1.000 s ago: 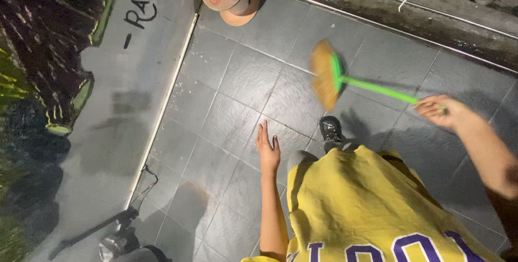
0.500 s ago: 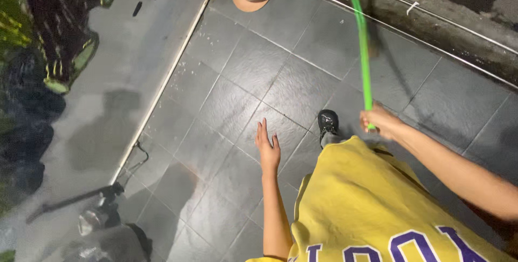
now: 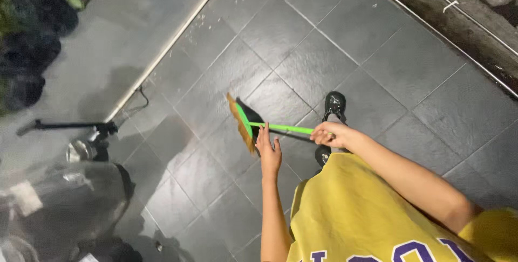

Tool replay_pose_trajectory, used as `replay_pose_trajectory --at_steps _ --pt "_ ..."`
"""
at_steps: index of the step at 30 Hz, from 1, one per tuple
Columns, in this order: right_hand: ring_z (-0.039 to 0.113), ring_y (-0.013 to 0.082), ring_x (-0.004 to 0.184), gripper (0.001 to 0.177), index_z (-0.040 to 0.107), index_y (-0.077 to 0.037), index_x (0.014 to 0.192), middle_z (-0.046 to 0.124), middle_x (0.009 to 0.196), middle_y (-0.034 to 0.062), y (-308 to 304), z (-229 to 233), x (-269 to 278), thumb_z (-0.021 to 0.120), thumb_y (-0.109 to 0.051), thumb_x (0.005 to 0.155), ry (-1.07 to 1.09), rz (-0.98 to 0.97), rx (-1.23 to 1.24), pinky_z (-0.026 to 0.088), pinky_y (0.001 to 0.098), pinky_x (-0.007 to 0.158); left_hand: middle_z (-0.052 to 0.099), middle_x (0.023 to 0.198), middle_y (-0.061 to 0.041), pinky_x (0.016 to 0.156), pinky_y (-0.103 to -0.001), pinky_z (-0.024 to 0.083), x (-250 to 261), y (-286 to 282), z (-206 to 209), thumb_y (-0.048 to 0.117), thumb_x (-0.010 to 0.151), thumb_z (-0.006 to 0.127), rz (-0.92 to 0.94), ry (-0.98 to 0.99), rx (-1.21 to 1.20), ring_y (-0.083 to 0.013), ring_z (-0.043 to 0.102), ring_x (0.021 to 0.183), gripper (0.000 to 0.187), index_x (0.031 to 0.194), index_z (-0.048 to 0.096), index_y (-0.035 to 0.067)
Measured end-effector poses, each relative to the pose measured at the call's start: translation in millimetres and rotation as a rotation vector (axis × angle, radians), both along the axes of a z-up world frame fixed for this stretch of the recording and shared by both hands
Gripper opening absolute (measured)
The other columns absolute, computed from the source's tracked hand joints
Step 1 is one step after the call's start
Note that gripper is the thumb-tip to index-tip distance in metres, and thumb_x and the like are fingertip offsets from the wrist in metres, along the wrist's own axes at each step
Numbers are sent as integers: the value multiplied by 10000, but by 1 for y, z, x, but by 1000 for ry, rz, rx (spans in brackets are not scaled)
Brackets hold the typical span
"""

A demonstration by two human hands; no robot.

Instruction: The person sweeps the tiled floor using a broom, pushing debris toward the edge of the space.

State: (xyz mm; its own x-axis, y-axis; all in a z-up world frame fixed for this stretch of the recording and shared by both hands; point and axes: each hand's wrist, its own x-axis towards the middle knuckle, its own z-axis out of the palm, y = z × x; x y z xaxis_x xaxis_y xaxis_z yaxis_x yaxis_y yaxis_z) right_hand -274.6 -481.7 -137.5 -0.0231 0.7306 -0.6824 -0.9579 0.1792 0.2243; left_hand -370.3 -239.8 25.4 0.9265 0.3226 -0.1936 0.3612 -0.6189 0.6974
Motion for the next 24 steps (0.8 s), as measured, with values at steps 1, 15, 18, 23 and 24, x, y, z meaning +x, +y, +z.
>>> replay_pose_trajectory --at_steps 1,15,18,23,24 --pt "362 30 455 199 501 160 1011 405 649 -8 0 -7 -7 605 25 908 -3 18 -11 229 165 318 321 1647 -186 1211 -517 200 -14 -1 -4 98 981 589 7 -22 8 -374 331 1482 638 1573 373 197" --pt "285 44 466 101 521 17 974 369 663 -43 -238 34 -29 519 -80 1004 -551 -54 -683 269 214 375 275 1667 -182 1216 -577 145 -143 -24 -21 132 992 579 101 47 -50 -378 273 1518 653 1590 333 226" --pt "350 87 491 128 447 -63 873 416 669 -8 -198 14 -36 511 -2 965 -727 -125 -670 330 258 407 270 1674 -170 1228 -567 154 -147 -35 -17 138 988 574 104 37 -56 -368 275 1525 649 1586 341 234" --pt "502 149 554 76 501 -44 900 501 671 34 -119 65 -111 553 -37 955 -739 -46 -552 480 305 488 261 1678 -159 1225 -575 137 -158 -57 -10 151 1010 546 91 83 -67 -366 236 1541 629 1592 331 255" --pt "533 161 566 70 511 -40 905 518 672 42 -114 85 -127 561 -45 953 -704 -47 -506 510 315 504 259 1680 -155 1224 -578 131 -157 -62 -9 154 1014 541 89 101 -67 -364 233 1543 627 1593 328 262"
